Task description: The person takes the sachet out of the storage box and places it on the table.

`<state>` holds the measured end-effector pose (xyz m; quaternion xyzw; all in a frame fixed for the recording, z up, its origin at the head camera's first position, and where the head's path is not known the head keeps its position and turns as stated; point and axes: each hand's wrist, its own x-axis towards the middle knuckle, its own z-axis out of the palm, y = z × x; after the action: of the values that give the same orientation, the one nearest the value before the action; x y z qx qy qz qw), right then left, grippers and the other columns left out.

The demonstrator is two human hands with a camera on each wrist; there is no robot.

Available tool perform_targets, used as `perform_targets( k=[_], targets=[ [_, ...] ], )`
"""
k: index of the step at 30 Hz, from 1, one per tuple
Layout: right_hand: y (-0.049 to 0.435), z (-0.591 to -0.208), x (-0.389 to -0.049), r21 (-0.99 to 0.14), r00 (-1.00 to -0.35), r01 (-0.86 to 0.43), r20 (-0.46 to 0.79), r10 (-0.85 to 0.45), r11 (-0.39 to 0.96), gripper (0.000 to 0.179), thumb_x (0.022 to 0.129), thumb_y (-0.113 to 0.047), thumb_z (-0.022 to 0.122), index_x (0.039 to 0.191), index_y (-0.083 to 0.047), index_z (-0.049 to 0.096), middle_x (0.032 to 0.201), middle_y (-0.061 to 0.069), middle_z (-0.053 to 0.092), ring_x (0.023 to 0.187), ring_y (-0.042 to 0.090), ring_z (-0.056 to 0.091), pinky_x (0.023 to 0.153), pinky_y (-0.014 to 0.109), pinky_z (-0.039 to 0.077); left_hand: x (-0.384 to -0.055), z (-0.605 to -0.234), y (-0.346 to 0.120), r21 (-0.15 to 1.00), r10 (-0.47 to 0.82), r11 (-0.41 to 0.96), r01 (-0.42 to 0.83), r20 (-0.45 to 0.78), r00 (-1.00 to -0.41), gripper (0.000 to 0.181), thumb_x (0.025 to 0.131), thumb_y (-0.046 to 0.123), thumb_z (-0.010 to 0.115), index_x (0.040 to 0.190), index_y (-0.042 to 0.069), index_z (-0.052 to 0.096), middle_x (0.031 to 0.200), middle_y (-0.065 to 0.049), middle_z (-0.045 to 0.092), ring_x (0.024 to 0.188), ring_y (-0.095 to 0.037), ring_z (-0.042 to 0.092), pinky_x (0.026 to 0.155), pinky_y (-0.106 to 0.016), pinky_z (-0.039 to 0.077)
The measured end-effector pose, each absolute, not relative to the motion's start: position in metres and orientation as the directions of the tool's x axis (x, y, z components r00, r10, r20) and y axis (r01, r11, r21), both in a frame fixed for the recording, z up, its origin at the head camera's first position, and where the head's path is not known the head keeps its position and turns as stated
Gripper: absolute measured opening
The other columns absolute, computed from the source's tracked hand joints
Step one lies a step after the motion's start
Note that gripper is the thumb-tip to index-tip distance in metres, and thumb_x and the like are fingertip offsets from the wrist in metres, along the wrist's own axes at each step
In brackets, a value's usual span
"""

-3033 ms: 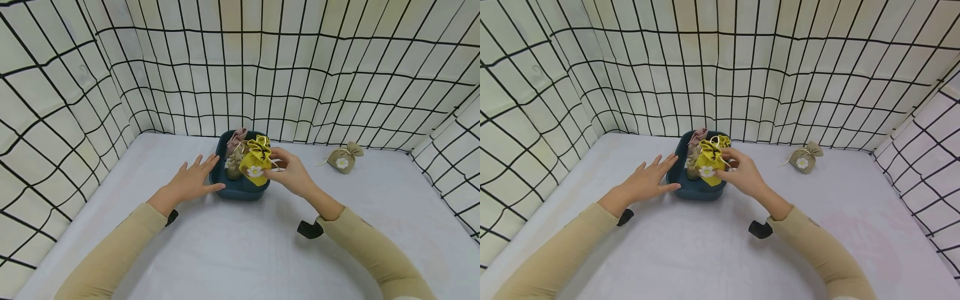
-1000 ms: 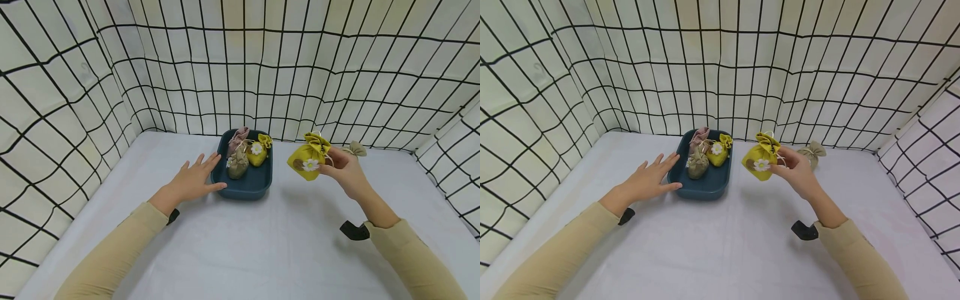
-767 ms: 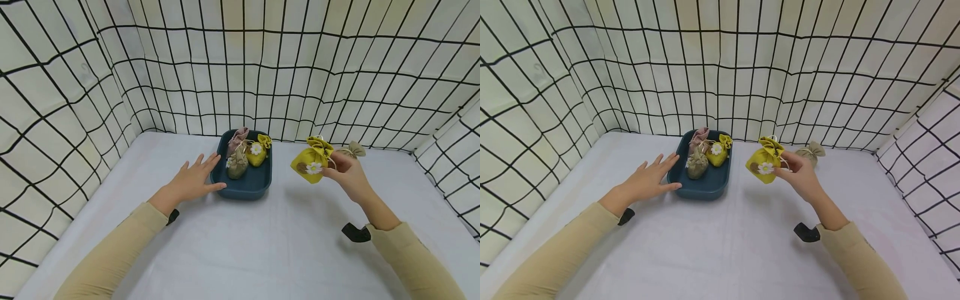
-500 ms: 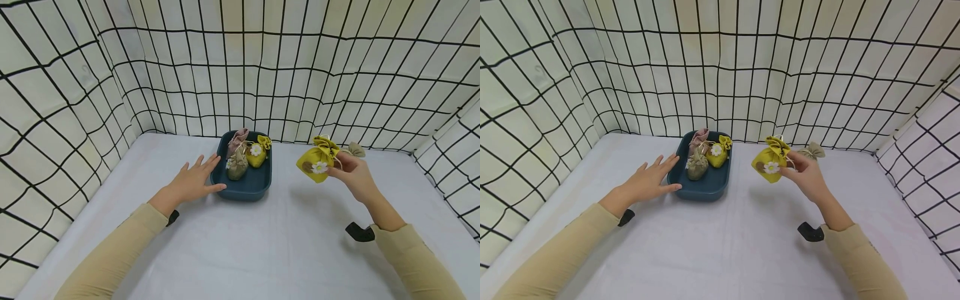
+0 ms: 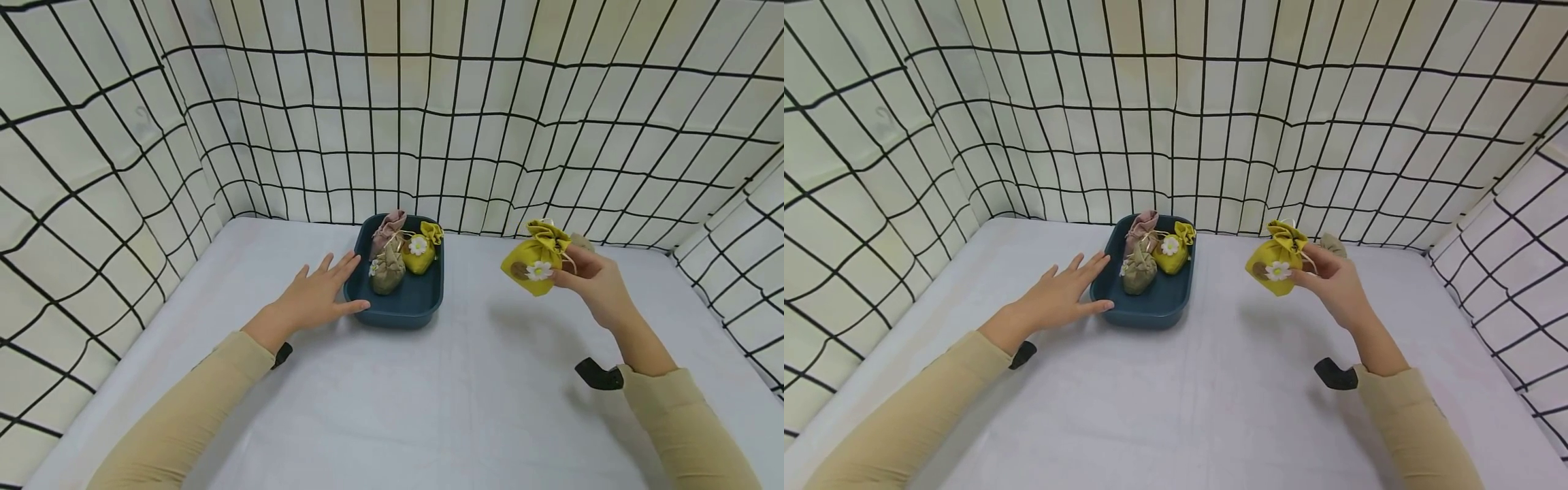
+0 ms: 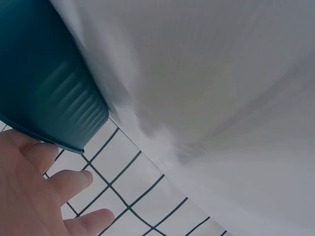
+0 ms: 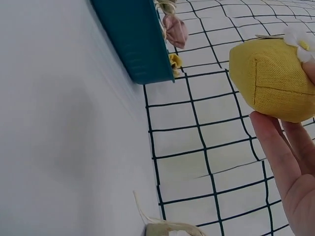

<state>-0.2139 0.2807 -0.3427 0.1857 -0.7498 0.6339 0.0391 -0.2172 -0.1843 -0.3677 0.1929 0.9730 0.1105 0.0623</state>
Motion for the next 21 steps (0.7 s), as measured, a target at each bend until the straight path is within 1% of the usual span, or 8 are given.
perform_targets(
  k=[2,5,7,12,21],
  targets=[
    [0.286,-0.342,-0.214,-0.936,-0.931,-0.322,0.286,-0.228,0.142,0.048,0.096,0.008,0.064,0.134,-0.023,0.068,0.128,-0.007,0.058,0.109,0.004,0.062,0.084,0.016,0.054,-0.217,-0.367,-0.184,0.240,0.388,0.902,0.360,-0.080,-0.918,0.098,0.096,0.068,0.055,0.167,0.014,0.015,0.172,-0.006,0.010,0.155,-0.042,0.008,0.115,-0.074,0.009],
    [0.295,-0.340,-0.214,-0.934,-0.934,-0.317,0.278,-0.223,0.163,0.050,0.096,0.007,0.065,0.139,-0.019,0.066,0.128,-0.011,0.061,0.110,0.003,0.062,0.083,0.015,0.054,-0.217,-0.368,-0.184,0.238,0.388,0.902,0.360,-0.081,-0.918,0.098,0.096,0.069,0.055,0.167,0.015,0.014,0.172,-0.006,0.009,0.155,-0.043,0.008,0.115,-0.074,0.009],
    [0.300,-0.340,-0.215,-0.933,-0.935,-0.318,0.280,-0.219,0.165,0.050,0.096,0.007,0.064,0.139,-0.018,0.065,0.127,-0.013,0.062,0.110,0.002,0.062,0.083,0.015,0.054,-0.217,-0.368,-0.184,0.236,0.388,0.902,0.361,-0.081,-0.918,0.098,0.096,0.069,0.055,0.167,0.014,0.014,0.172,-0.006,0.009,0.155,-0.043,0.008,0.115,-0.074,0.009],
    [0.313,-0.341,-0.216,-0.939,-0.933,-0.322,0.293,-0.208,0.122,0.050,0.096,0.010,0.063,0.136,-0.021,0.067,0.124,-0.011,0.066,0.111,0.002,0.063,0.083,0.016,0.054,-0.218,-0.369,-0.183,0.230,0.382,0.906,0.356,-0.081,-0.921,0.098,0.096,0.068,0.056,0.167,0.015,0.014,0.172,-0.007,0.010,0.155,-0.042,0.008,0.115,-0.074,0.010],
    [0.327,-0.343,-0.214,-0.943,-0.937,-0.322,0.305,-0.172,0.082,0.052,0.096,0.010,0.063,0.140,-0.019,0.066,0.126,-0.011,0.065,0.113,0.001,0.061,0.085,0.014,0.053,-0.219,-0.369,-0.184,0.230,0.373,0.910,0.345,-0.090,-0.924,0.098,0.096,0.068,0.056,0.167,0.016,0.014,0.172,-0.007,0.010,0.155,-0.042,0.008,0.115,-0.074,0.010]
  ],
)
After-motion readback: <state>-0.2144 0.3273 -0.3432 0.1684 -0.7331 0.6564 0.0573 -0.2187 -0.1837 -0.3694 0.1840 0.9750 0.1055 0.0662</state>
